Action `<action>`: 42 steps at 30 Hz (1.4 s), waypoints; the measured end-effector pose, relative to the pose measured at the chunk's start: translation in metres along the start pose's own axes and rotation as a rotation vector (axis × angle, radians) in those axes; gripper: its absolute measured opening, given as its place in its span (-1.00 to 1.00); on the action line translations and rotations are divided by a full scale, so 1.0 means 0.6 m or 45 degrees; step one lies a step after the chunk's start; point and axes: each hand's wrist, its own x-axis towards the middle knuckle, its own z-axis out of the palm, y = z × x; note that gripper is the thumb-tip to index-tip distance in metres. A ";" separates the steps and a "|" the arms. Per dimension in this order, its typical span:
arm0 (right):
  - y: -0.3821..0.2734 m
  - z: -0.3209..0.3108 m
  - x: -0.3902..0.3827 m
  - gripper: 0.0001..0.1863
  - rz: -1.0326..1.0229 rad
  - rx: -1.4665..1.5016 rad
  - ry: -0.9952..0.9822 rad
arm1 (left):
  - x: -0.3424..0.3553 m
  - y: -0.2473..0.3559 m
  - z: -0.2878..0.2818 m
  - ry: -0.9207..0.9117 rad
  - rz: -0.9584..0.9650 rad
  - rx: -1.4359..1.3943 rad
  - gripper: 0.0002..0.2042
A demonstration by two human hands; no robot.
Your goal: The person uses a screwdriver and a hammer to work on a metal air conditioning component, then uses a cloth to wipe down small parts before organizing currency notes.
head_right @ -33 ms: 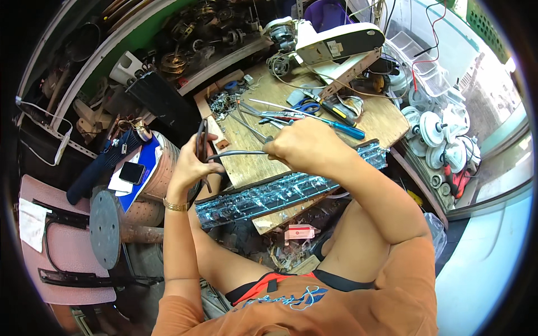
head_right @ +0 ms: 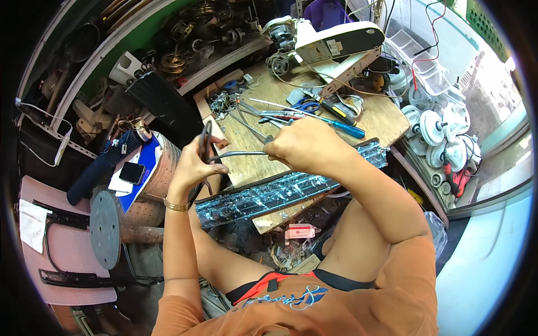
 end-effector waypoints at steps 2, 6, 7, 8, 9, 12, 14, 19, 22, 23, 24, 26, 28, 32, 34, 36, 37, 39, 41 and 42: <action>-0.002 -0.006 0.002 -0.89 -0.017 -0.016 -0.053 | -0.002 -0.008 0.010 -0.052 -0.048 0.064 -0.50; 0.021 -0.005 0.003 -0.86 -0.098 -0.007 -0.140 | -0.015 -0.011 0.047 -0.188 -0.127 0.061 -0.61; 0.022 -0.002 0.002 -0.86 -0.098 -0.006 -0.140 | -0.018 -0.013 0.054 -0.185 -0.114 0.026 -0.62; 0.022 0.002 0.002 -0.86 -0.100 0.027 -0.097 | -0.025 -0.015 0.055 -0.196 -0.156 0.035 -0.61; 0.022 0.006 0.002 -0.86 -0.101 0.059 -0.056 | -0.028 -0.018 0.056 -0.198 -0.157 0.034 -0.61; 0.031 0.020 0.007 -0.85 -0.063 0.146 0.027 | -0.039 -0.023 0.058 -0.159 -0.036 0.225 -0.60; 0.032 0.037 0.006 -0.84 -0.052 0.160 0.030 | -0.049 -0.012 0.063 -0.017 -0.025 0.193 -0.61; -0.043 0.101 0.025 -0.80 0.252 0.555 0.263 | -0.061 -0.017 0.069 0.272 -0.055 -0.399 -0.73; -0.069 0.132 0.039 -0.85 0.352 0.865 0.397 | -0.045 0.085 0.103 0.373 0.171 -0.320 -0.60; -0.059 0.121 0.049 -0.85 0.340 0.889 0.403 | -0.040 0.089 0.089 0.343 0.211 -0.245 -0.52; -0.065 0.117 0.056 -0.84 0.379 0.979 0.312 | -0.033 0.089 0.079 0.385 0.300 -0.189 -0.49; -0.081 0.107 0.059 -0.75 0.345 1.086 0.307 | -0.030 0.095 0.053 0.314 0.232 -0.182 -0.49; -0.096 0.112 0.059 -0.65 0.358 1.191 0.267 | -0.028 0.109 0.070 0.247 0.319 -0.535 -0.47; -0.100 0.121 0.048 -0.40 0.366 1.186 0.025 | -0.027 0.082 0.058 -0.047 0.251 -1.121 -0.36; -0.106 0.099 0.054 -0.33 0.469 1.445 -0.228 | -0.029 0.063 0.038 -0.222 0.163 -1.075 -0.42; -0.071 0.132 0.044 -0.33 0.247 1.453 -0.108 | -0.030 0.066 0.043 -0.126 0.113 -1.155 -0.41; -0.059 0.134 0.038 -0.32 0.020 1.468 0.010 | -0.030 0.069 0.045 -0.028 0.046 -1.224 -0.41; -0.038 0.107 0.022 -0.34 0.206 1.499 -0.045 | -0.024 0.075 0.058 0.002 0.125 -1.349 -0.32; -0.033 0.096 0.019 -0.40 0.280 1.210 -0.023 | -0.023 0.088 0.058 -0.159 0.207 -1.474 -0.23; -0.037 0.096 0.018 -0.40 0.287 1.208 -0.021 | -0.017 0.087 0.048 -0.339 0.234 -1.494 -0.19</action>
